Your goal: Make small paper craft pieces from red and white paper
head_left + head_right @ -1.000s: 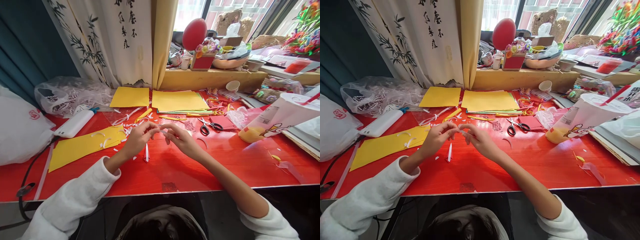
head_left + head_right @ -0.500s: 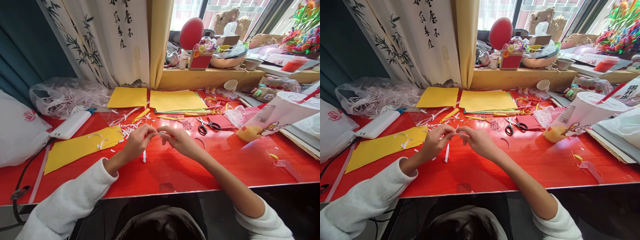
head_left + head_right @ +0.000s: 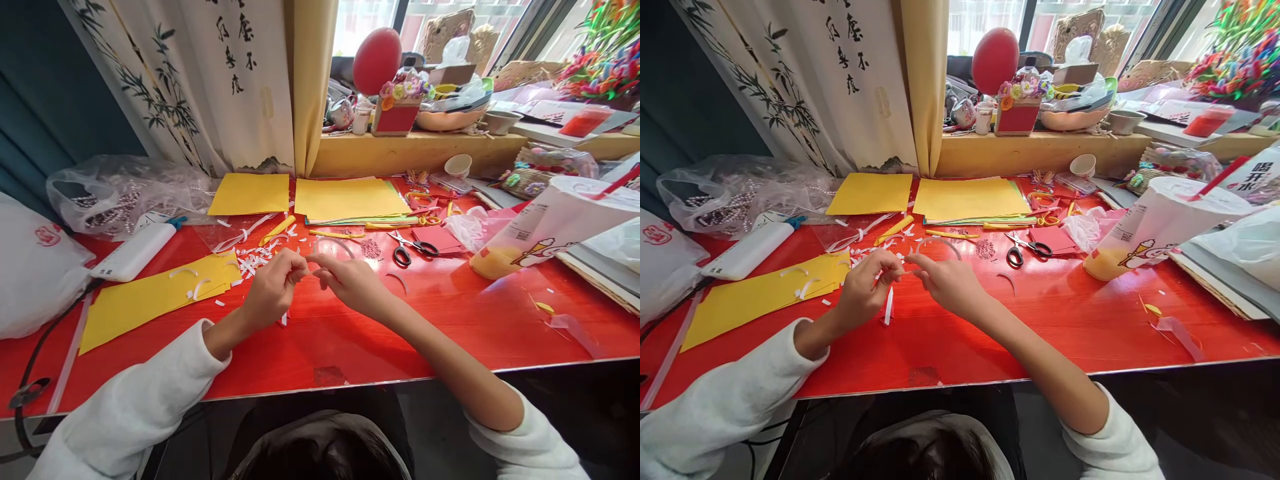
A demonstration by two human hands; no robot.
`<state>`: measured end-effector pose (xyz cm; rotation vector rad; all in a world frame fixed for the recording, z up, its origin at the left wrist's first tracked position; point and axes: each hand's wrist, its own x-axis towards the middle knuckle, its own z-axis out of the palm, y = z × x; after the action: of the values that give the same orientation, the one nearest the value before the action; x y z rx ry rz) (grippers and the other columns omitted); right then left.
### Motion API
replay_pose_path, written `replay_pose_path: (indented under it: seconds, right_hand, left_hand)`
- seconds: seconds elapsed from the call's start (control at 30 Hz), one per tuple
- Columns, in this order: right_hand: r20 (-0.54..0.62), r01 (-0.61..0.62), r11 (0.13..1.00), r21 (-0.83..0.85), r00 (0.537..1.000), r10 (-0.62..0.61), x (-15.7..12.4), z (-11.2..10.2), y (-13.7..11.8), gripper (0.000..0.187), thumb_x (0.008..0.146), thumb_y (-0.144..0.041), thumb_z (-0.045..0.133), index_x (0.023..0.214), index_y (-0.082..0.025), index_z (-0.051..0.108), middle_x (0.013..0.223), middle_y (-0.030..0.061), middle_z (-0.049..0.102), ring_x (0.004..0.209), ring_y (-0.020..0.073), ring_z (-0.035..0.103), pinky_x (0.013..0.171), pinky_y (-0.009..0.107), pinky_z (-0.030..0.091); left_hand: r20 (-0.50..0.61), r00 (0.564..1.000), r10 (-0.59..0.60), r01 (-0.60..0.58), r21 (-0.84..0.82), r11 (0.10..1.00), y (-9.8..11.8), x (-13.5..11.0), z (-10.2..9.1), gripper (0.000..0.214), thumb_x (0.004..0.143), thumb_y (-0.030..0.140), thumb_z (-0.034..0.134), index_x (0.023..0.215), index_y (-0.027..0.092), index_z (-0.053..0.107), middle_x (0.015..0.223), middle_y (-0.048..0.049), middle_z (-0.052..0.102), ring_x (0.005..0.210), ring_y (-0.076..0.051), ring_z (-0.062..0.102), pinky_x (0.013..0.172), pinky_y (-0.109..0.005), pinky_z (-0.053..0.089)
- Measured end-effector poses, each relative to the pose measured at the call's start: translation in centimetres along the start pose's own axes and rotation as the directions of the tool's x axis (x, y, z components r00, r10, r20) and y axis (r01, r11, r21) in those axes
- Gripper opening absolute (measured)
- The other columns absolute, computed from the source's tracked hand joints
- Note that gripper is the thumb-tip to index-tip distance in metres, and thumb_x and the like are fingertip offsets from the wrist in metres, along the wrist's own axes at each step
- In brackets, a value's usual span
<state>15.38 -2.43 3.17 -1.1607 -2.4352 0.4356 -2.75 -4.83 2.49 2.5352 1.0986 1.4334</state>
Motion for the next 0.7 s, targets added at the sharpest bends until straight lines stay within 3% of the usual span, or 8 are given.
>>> replay_pose_path:
  seconds: [0.13, 0.27, 0.33, 0.4, 0.5, 0.6, 0.7]
  right_hand:
    - [0.043, 0.039, 0.984, 0.172, 0.998, -0.047, 0.1, 0.1, 0.7, 0.037, 0.092, -0.016, 0.043, 0.128, -0.019, 0.051, 0.066, -0.0011, 0.061, 0.06, 0.0118, 0.053, 0.062, 0.025, 0.039]
    - [-0.042, 0.069, 0.892, 0.446, 0.998, -0.056, -0.1, -0.4, 0.5, 0.051, 0.089, -0.032, 0.055, 0.137, -0.023, 0.04, 0.06, -0.0054, 0.047, 0.056, 0.0113, 0.046, 0.058, 0.025, 0.039]
    - [-0.079, 0.091, 0.849, 0.52, 0.995, -0.059, -0.2, -0.6, 0.4, 0.062, 0.089, -0.034, 0.055, 0.143, -0.023, 0.028, 0.065, -0.0044, 0.048, 0.059, 0.0122, 0.046, 0.058, 0.027, 0.039]
    - [-0.107, 0.126, 0.824, 0.553, 0.991, -0.08, -0.3, -0.7, 0.3, 0.06, 0.093, -0.032, 0.048, 0.145, -0.022, 0.022, 0.07, -0.002, 0.052, 0.065, 0.0135, 0.049, 0.064, 0.029, 0.041]
    - [-0.125, 0.146, 0.83, 0.539, 0.988, -0.093, -0.3, -1.0, 0.4, 0.051, 0.096, -0.028, 0.04, 0.144, -0.019, 0.023, 0.074, 0.0005, 0.06, 0.074, 0.0152, 0.053, 0.076, 0.034, 0.042]
    - [-0.109, 0.13, 0.844, 0.52, 0.99, -0.086, -0.3, -1.1, 0.5, 0.049, 0.096, -0.025, 0.039, 0.142, -0.018, 0.025, 0.075, 0.0009, 0.063, 0.076, 0.0159, 0.054, 0.08, 0.037, 0.041]
    - [-0.091, 0.109, 0.831, 0.545, 0.993, -0.071, -0.2, -1.1, 0.7, 0.049, 0.095, -0.024, 0.04, 0.142, -0.019, 0.026, 0.076, 0.0016, 0.064, 0.073, 0.0157, 0.054, 0.076, 0.036, 0.043]
  left_hand:
    - [-0.053, 0.996, 0.072, -0.071, 0.012, 0.997, 0.8, 0.2, -0.6, 0.014, 0.086, 0.004, 0.048, 0.084, 0.018, 0.049, 0.076, 0.0007, 0.055, 0.07, -0.009, 0.053, 0.065, -0.019, 0.045]
    - [-0.133, 0.99, 0.048, -0.044, 0.035, 0.998, 0.6, 0.6, -1.3, 0.009, 0.086, 0.009, 0.054, 0.088, 0.017, 0.053, 0.078, 0.0007, 0.059, 0.072, -0.008, 0.055, 0.068, -0.02, 0.046]
    - [-0.159, 0.986, 0.043, -0.039, 0.029, 0.999, 0.4, 0.7, -1.5, 0.005, 0.086, 0.012, 0.055, 0.088, 0.017, 0.054, 0.078, 0.0009, 0.059, 0.07, -0.008, 0.055, 0.067, -0.02, 0.046]
    - [-0.173, 0.985, 0.013, -0.015, -0.009, 1.0, 0.3, 0.6, -1.5, 0.002, 0.087, 0.015, 0.055, 0.088, 0.017, 0.055, 0.079, 0.0009, 0.059, 0.068, -0.007, 0.054, 0.066, -0.02, 0.046]
    - [-0.166, 0.976, -0.144, 0.123, -0.134, 0.983, 0.3, 0.7, -1.7, 0.012, 0.091, 0.021, 0.05, 0.098, 0.019, 0.059, 0.083, 0.0003, 0.059, 0.064, -0.006, 0.054, 0.065, -0.02, 0.046]
    - [-0.193, 0.913, -0.359, 0.292, -0.305, 0.906, -0.1, 1.0, -2.0, 0.026, 0.093, 0.03, 0.047, 0.116, 0.023, 0.057, 0.087, -0.0003, 0.057, 0.061, -0.006, 0.054, 0.062, -0.021, 0.047]
    - [-0.238, 0.853, -0.464, 0.353, -0.389, 0.851, -0.9, 1.4, -2.4, 0.03, 0.092, 0.037, 0.048, 0.118, 0.023, 0.055, 0.089, -0.0012, 0.056, 0.059, -0.006, 0.052, 0.059, -0.022, 0.045]
